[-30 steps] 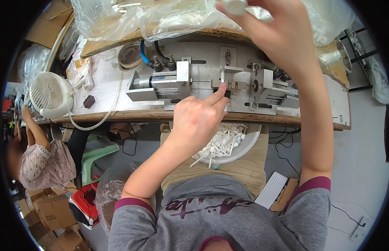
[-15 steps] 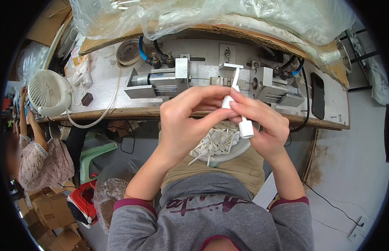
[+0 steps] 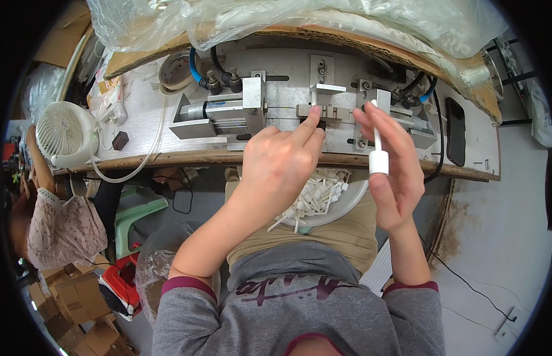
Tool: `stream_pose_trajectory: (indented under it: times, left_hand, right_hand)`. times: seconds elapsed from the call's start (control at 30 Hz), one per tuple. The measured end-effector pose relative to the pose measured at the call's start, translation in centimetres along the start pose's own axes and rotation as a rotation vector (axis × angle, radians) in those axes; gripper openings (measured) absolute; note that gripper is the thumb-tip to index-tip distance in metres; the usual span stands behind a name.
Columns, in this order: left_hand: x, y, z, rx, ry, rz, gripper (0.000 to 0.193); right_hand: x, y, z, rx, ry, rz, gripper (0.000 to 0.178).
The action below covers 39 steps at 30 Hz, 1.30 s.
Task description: The recorder uses a pneumatic press to assemble small white plastic components.
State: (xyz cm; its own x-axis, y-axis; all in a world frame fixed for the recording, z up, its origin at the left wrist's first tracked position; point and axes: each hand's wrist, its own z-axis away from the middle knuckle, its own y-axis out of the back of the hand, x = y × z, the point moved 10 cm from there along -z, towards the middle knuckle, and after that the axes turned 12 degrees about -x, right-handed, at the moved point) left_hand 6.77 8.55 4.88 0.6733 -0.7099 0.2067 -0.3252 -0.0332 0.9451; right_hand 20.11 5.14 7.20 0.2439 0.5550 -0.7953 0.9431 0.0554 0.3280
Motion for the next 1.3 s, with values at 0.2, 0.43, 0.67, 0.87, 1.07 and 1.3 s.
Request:
stream_pose_trajectory:
  times: [0.2, 0.43, 0.67, 0.87, 1.07, 1.3]
  left_hand:
    - [-0.3, 0.1, -0.3, -0.005, 0.014, 0.056, 0.030]
    - [-0.6, 0.1, 0.6, 0.023, -0.019, 0.106, 0.028]
    - [2.0, -3.1, 5.3, -0.409, -0.155, 0.472, 0.029]
    - [1.9, -9.2, 7.6, -0.434, -0.140, 0.561, 0.033]
    - [0.7, -9.2, 6.9, -0.334, -0.010, 0.631, 0.036]
    - [-5.1, -8.4, 11.1, -0.012, 0.224, 0.716, 0.007]
  right_hand:
    - [-0.4, 0.0, 0.1, -0.031, -0.073, 0.126, 0.036]
    - [-1.0, -2.2, -0.6, -0.089, 0.019, 0.612, 0.028]
    - [-0.2, -6.5, -0.6, -0.269, 0.048, 0.866, 0.032]
    - [1.0, -7.9, -1.5, -0.326, -0.086, 1.038, 0.034]
    - [1.5, -7.8, -2.3, -0.373, -0.096, 1.029, 0.029]
    - [0.1, -7.4, -1.8, -0.254, 0.067, 0.946, 0.024]
